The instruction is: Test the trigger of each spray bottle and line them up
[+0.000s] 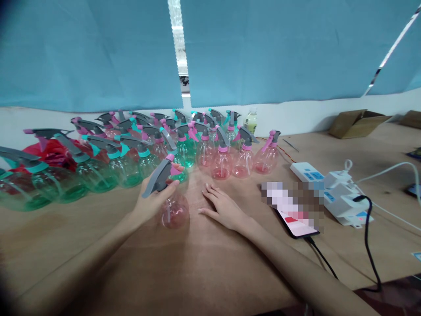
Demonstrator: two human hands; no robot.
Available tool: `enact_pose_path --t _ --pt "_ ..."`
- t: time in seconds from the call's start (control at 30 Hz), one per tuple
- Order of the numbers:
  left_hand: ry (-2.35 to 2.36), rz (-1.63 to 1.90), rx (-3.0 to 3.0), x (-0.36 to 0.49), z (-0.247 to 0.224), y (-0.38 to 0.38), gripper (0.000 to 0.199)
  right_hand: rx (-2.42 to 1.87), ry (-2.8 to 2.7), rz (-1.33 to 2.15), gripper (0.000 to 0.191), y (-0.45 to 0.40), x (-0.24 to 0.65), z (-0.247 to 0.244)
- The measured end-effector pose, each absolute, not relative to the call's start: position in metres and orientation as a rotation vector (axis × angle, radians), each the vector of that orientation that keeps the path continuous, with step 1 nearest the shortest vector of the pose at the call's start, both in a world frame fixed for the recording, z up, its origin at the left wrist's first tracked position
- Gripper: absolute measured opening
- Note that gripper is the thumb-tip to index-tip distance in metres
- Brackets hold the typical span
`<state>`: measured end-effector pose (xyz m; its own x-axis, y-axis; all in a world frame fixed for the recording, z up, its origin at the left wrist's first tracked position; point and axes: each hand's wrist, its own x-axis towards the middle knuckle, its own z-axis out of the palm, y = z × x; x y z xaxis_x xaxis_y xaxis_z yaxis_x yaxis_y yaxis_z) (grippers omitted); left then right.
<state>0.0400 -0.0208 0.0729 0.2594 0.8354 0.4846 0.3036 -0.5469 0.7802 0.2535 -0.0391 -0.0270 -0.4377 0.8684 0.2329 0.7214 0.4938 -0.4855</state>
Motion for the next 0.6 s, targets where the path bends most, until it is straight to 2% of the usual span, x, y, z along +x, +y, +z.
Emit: enact_pose_path --t 0.13,0.4,0.6 --pt "1.027 1.22 2.011 0.0396 0.0757 -0.0204 0.039 -1.313 -2.295 0.438 0.075 -0.0393 0.2536 -0.0269" --pt "0.973 1.158 2.082 0.0349 0.0808 -0.0179 0.007 -1.326 -2.31 0.431 0.076 -0.0391 0.2537 -0.0264" --pt "1.006 1.133 2.068 0.0319 0.0806 -0.0165 0.015 -1.335 -2.301 0.439 0.076 -0.0399 0.2528 -0.0247"
